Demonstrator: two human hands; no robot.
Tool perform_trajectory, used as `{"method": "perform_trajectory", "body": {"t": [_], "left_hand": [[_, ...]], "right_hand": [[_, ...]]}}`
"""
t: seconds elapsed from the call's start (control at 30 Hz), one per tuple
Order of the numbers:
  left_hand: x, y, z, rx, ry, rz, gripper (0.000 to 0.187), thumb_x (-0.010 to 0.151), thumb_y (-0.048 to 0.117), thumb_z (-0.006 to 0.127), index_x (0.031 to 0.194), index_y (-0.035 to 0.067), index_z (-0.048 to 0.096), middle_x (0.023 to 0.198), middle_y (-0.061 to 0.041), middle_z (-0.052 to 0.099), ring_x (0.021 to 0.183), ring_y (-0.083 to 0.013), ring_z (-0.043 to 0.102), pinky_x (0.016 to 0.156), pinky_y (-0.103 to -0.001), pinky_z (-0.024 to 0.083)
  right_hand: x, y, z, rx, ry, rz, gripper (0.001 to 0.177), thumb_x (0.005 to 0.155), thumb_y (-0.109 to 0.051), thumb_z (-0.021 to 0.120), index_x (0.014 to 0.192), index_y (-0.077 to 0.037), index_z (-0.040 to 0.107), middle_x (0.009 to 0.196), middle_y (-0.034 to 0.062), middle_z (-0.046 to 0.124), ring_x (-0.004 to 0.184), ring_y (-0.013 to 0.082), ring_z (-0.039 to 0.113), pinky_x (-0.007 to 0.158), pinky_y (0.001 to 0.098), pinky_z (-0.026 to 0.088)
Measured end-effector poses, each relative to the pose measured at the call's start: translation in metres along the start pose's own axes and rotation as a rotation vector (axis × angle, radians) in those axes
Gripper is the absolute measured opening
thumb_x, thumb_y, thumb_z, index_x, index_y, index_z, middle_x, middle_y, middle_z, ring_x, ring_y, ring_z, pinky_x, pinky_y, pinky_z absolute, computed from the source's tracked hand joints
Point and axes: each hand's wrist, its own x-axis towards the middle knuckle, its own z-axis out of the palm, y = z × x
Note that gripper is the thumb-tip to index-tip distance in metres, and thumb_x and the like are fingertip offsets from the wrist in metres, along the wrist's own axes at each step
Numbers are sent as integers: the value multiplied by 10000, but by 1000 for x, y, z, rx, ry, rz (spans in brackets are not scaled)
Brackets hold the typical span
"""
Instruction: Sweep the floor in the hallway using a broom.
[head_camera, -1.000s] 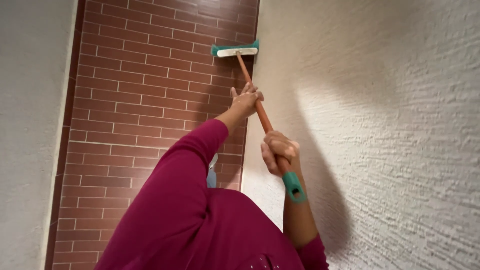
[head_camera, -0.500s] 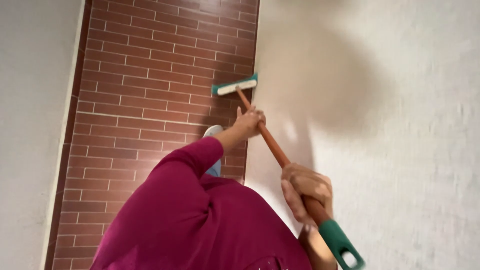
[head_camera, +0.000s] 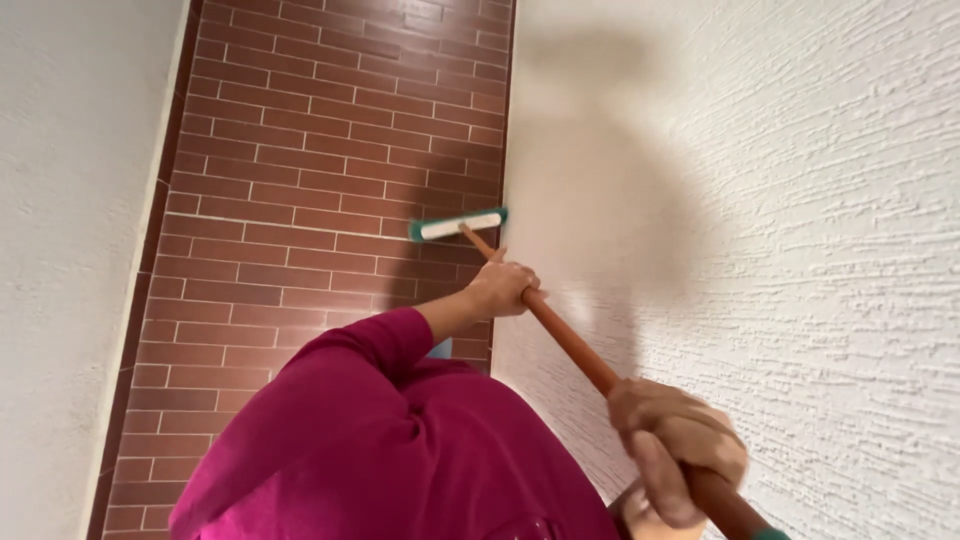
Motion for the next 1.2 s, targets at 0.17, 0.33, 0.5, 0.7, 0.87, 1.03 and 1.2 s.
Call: {"method": "perform_trajectory", "body": {"t": [0.17,0.33,0.5,0.7,0.87,1.03,1.2], "left_hand": [[50,-25,-48,141,-98,-98,243,1004,406,551,1013,258,744,968,24,738,1038,-159,693,1269,-580,143],[125,-112,-55,180,73,-216,242,1040,430,567,1044,243,720,1046,18,732,1072,-176,686,1266,-553,141],[163,-141,-82,-88,325,-496,148,920,332,674,1014,218,661,1283,56,644,1493,-208,356,1226,-614,-32],[174,-168,-34,-72,255,-458,313,920,230,706,1213,316,637,1568,39,428,1571,-228,170,1220,-697,9],[160,-157,-39,-154,253,-492,364,916,212,716,1239,355,630,1637,43,351,1569,-272,145,1211,-704,31],[134,-138,-32,-181,210,-484,452,844,241,784,1249,350,614,1633,43,336,1570,-288,130,1211,-706,30],[86,-109,7,-138,123,-509,406,843,252,790,1206,355,641,1574,96,445,1557,-282,176,1211,-723,38]], "right_hand": [[18,66,-18,35,-66,-110,206,902,-42,580,791,-166,459,539,-45,428,485,104,479,476,303,473],[72,160,9,56,-154,-256,184,962,1,603,984,-136,482,637,-10,487,607,150,569,628,360,593],[84,288,19,-140,-248,-250,165,994,39,663,1018,-90,562,746,41,585,750,140,637,851,422,622],[103,335,42,-359,-106,110,124,907,44,667,791,48,621,846,152,684,758,242,692,751,345,583],[106,297,50,-334,-68,-24,123,922,65,660,817,50,598,873,154,665,847,292,710,877,396,582],[92,228,46,-321,-106,-25,220,964,79,642,774,30,541,762,109,581,771,234,671,887,407,593],[42,149,30,-164,-152,58,368,979,88,605,680,-24,421,666,53,521,585,137,531,553,286,422]]}}
